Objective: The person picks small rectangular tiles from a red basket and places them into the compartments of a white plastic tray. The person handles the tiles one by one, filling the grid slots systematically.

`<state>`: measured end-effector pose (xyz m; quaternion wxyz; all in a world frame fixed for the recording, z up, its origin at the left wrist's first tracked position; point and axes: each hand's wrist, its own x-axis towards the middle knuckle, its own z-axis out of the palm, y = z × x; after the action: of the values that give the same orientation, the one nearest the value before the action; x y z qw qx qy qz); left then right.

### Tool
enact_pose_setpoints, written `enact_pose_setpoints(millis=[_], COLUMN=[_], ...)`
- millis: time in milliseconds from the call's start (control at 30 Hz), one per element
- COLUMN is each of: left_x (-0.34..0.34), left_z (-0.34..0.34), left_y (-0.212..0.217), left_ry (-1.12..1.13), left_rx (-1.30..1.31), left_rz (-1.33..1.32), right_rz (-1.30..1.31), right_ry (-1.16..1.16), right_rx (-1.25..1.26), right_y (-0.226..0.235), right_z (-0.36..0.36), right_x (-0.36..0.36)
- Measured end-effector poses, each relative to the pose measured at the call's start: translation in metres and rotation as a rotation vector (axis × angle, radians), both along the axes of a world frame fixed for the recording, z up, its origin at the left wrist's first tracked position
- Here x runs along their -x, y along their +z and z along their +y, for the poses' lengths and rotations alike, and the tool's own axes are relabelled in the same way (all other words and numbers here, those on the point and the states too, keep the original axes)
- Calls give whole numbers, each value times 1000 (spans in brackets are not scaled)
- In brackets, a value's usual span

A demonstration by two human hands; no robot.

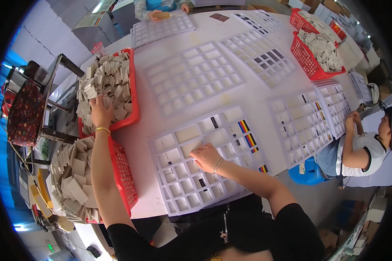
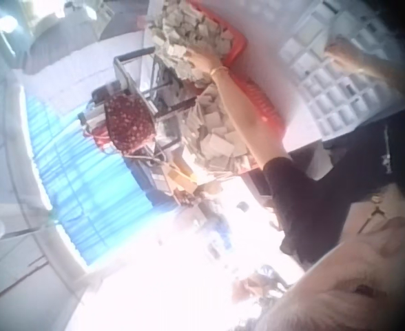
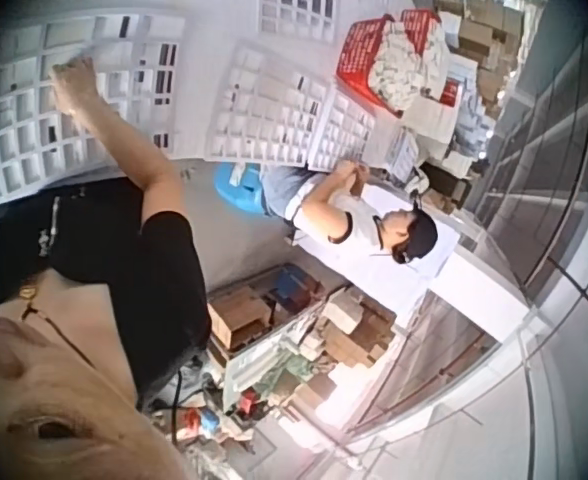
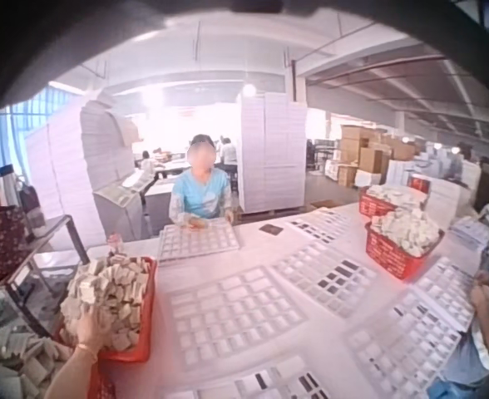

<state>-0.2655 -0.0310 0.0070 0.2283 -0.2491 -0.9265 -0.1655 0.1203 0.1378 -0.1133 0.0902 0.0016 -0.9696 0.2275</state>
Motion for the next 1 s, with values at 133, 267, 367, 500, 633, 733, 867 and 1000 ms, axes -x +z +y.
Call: enact_pose_setpoints(millis=[133,267,367,500,633,733,867,1000], left_x=[10,27,15,-59,-123,-208,-312,-375], left_z=[19,19,34,62,48,42,12,-17], left_y=[-2,-6,2,58,72,58,14,-31], left_ry=[6,124,169,-21,-321,-342,-326,-255], left_rx=[-359,-713,-1124,-1615,-1661,-1649,-1382,-1252], left_rz=[62,205,78,-282,-674,-904,-1297,-1731], right_rz=[-9,-4,-128,-188,-82,-139,-139,-34], right_ry=[-13,-1,-2,21,30,20,16,19], right_rx=[-33,-36,-11,-139,-200,-233,-272,265], right_y=[0,6,6,17,8,15,14,23], right_z=[-2,-6,-3,0,-10,-13,-11,2], right_x=[-3,0,6,16,21,22,16,6])
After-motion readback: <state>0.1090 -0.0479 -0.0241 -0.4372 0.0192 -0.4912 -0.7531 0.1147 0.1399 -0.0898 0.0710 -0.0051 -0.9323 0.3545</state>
